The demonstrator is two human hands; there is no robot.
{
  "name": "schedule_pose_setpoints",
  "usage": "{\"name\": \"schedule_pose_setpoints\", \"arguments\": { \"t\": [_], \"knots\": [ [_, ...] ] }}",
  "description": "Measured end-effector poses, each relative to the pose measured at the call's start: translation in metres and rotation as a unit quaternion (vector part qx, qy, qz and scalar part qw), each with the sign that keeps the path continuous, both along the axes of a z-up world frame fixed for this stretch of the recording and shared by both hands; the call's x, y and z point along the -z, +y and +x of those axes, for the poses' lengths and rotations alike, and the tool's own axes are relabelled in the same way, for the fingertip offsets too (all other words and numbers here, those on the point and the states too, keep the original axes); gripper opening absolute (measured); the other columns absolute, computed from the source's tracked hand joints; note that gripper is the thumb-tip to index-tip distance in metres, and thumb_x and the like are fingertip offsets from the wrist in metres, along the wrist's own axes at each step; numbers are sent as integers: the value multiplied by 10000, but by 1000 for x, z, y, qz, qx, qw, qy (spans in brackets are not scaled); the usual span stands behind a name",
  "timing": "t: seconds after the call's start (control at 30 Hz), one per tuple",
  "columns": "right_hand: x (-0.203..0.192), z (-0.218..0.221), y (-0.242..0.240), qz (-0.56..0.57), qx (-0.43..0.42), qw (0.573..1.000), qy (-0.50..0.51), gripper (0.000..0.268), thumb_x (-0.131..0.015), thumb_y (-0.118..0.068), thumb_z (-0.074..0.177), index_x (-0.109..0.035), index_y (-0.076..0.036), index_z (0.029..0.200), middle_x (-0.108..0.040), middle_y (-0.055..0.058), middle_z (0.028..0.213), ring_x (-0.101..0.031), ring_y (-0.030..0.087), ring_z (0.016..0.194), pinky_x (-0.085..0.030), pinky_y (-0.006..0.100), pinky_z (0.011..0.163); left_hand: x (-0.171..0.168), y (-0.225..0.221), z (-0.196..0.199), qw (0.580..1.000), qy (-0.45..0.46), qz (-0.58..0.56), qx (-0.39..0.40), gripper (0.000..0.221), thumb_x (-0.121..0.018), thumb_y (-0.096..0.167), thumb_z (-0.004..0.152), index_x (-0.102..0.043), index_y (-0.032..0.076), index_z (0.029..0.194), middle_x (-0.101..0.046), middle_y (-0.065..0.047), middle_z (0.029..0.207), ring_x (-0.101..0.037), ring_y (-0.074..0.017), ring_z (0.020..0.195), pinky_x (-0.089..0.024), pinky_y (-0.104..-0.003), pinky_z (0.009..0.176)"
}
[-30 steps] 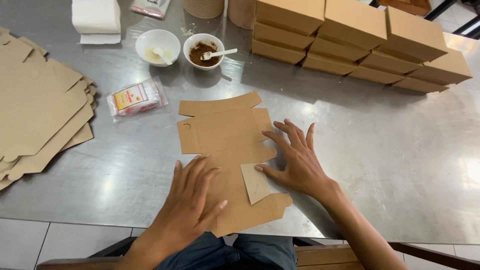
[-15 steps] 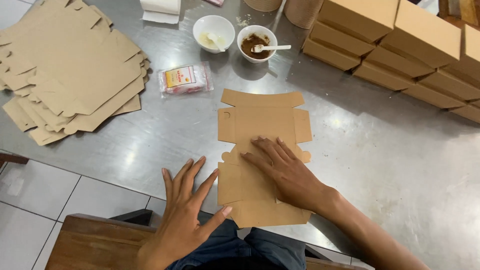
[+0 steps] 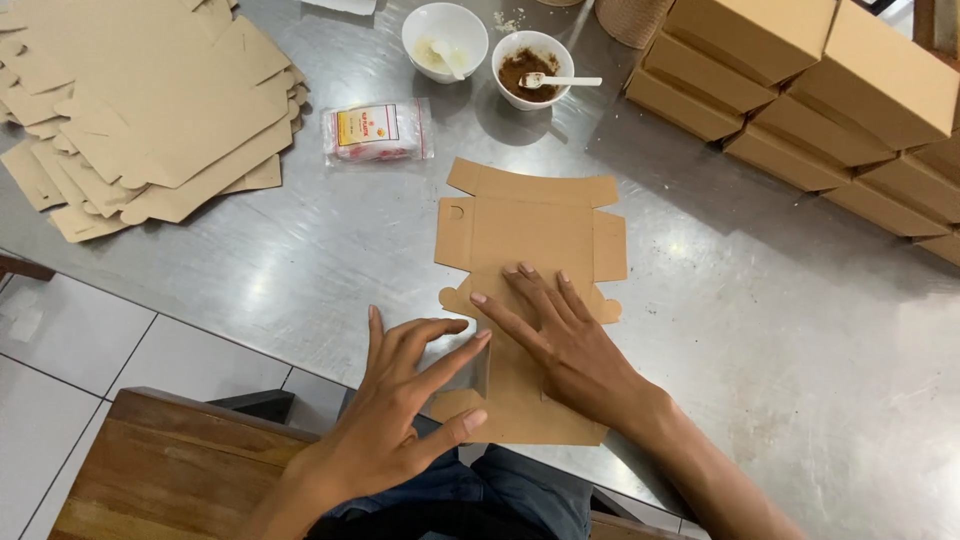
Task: Assembling a cardboard takeout box by folding along pre-scored lines and tucking in tabs.
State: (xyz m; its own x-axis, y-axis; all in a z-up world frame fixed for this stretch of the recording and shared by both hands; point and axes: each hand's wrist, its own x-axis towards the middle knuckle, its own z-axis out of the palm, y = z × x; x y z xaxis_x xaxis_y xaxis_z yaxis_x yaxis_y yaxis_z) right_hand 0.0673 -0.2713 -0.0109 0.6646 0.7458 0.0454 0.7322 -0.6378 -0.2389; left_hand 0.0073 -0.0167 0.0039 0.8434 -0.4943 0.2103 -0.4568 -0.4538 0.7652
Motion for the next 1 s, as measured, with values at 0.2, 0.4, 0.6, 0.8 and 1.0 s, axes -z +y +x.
{"name": "schedule_pose_setpoints", "arguments": {
  "t": [0.2, 0.4, 0.6, 0.8, 1.0],
  "knots": [
    [10, 1, -8, 114, 4, 993, 3, 800, -452, 265, 669, -450, -12, 1419, -361, 260, 1615, -329, 431, 1541, -252, 612, 1262, 2, -4, 21, 998, -29, 26, 52, 527, -515, 427, 1041, -592, 136, 1475, -512, -132, 1406, -399, -313, 1393, 108, -723, 1189],
    [14, 4, -13, 135, -14, 989, -52, 662, -392, 261, 719, -552, -6, 1304, -464, 257, 1520, -456, 436, 1467, -375, 607, 1219, 19, 1, 59, 992, -105, 66, 38, 287, -622, 305, 994, -777, 130, 1158, -690, 6, 1186, -543, -216, 1177, -28, -733, 1206],
    [8, 3, -10, 102, 48, 993, -24, 619, -494, 172, 821, -688, -191, 1285, -630, 160, 1396, -530, 397, 1403, -350, 598, 1164, 37, -1, 92, 995, -29, 92, -9, 173, -759, 330, 916, -786, 165, 958, -748, 19, 1072, -657, -222, 1085, -264, -615, 1206],
    [7, 2, -7, 118, 39, 992, -36, 678, -478, 190, 810, -625, -205, 1342, -625, 178, 1370, -553, 437, 1373, -376, 637, 1140, 32, -8, 99, 995, 10, 94, -13, 240, -829, 382, 836, -765, 166, 918, -748, 5, 1004, -671, -247, 1046, -265, -635, 1207],
    [8, 2, -8, 107, 40, 993, -32, 554, -500, 183, 831, -708, -192, 1181, -658, 157, 1331, -557, 422, 1376, -375, 652, 1135, 28, -11, 95, 992, 30, 120, 3, 394, -840, 445, 794, -733, 143, 1024, -709, -55, 1077, -624, -296, 1145, -153, -657, 1254]
  ]
}}
